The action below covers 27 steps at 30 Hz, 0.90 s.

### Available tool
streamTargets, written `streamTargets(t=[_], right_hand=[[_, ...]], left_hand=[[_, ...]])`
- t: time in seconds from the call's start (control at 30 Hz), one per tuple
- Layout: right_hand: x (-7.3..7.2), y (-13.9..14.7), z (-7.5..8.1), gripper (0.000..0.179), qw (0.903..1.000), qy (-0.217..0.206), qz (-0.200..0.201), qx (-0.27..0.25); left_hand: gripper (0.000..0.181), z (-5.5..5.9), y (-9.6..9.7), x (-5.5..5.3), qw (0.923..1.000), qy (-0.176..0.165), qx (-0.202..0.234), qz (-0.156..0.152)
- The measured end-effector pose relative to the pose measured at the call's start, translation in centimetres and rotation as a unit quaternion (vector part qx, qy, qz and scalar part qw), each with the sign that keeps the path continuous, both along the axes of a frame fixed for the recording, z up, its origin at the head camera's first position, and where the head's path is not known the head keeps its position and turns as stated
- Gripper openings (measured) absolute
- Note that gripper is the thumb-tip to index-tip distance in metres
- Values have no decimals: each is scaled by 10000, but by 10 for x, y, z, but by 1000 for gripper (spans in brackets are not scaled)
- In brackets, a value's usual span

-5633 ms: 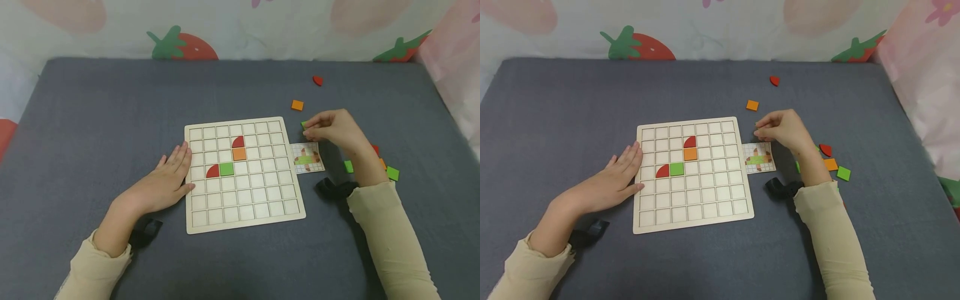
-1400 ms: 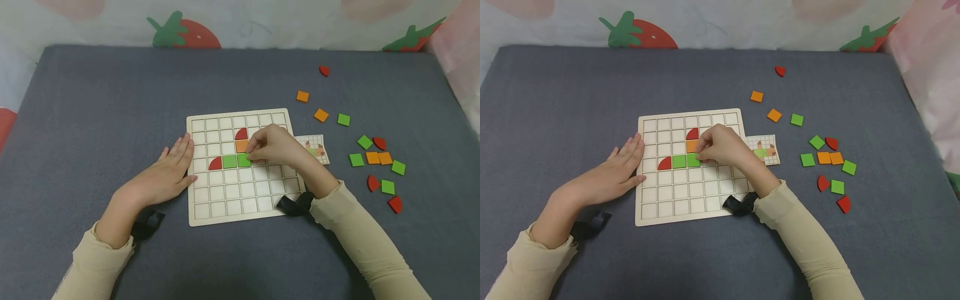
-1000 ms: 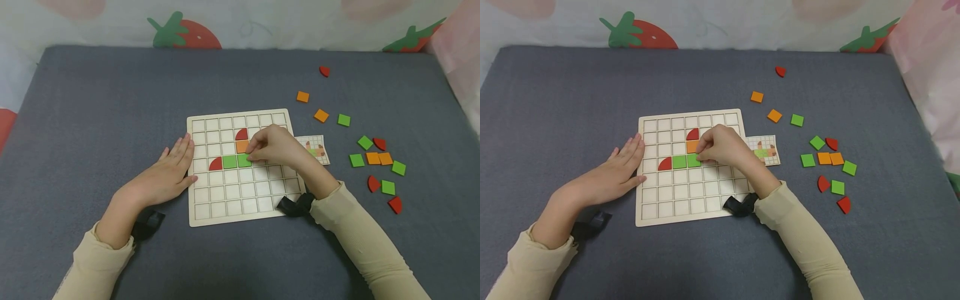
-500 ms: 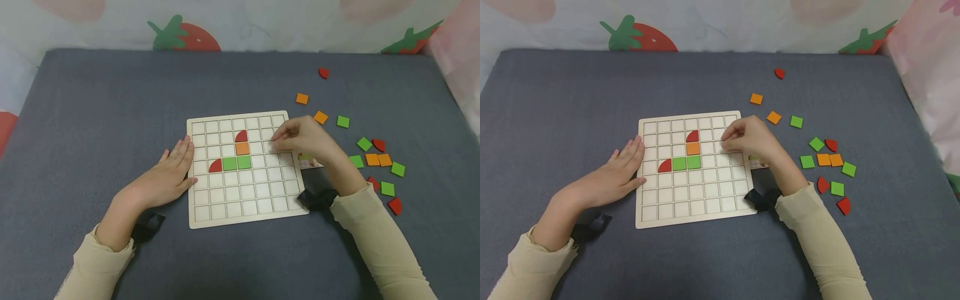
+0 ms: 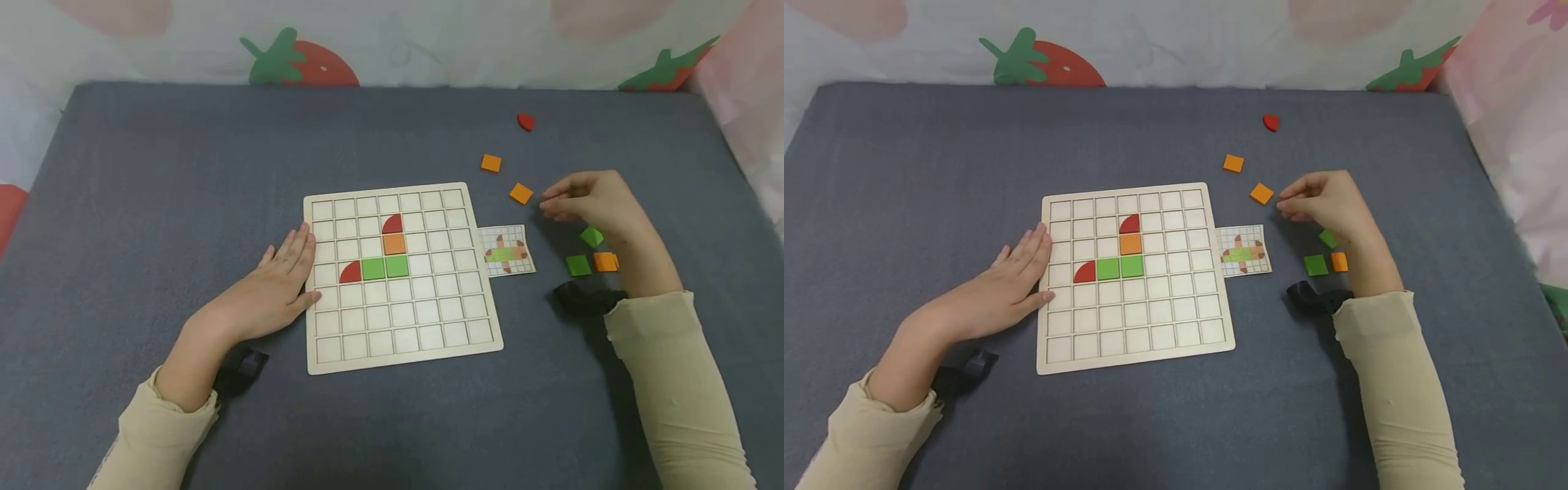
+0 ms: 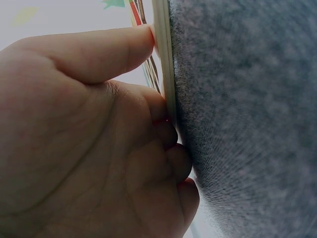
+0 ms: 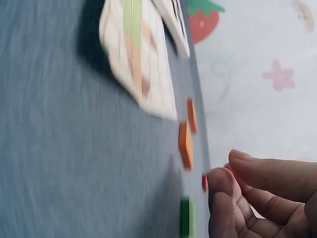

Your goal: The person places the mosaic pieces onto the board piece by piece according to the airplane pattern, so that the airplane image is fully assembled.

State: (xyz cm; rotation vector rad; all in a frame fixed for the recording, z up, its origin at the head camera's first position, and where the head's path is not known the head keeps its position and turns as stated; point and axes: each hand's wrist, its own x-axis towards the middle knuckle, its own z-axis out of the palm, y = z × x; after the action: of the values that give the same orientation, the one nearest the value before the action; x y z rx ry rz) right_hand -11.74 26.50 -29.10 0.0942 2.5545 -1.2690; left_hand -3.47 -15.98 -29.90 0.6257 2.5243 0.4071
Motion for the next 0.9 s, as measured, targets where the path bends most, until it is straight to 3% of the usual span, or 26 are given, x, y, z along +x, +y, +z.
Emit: streamTargets(t=[0.47,0.9], right_hand=[[-8,24,-8,30,9981,-175,-405,438],[-14,26,-12,36,9940,-64,-257,1061]], left_hand=[[76,-2,-2,0,10000,-6,87,-16],[75,-3,-3,0,9999,29,100,-9]])
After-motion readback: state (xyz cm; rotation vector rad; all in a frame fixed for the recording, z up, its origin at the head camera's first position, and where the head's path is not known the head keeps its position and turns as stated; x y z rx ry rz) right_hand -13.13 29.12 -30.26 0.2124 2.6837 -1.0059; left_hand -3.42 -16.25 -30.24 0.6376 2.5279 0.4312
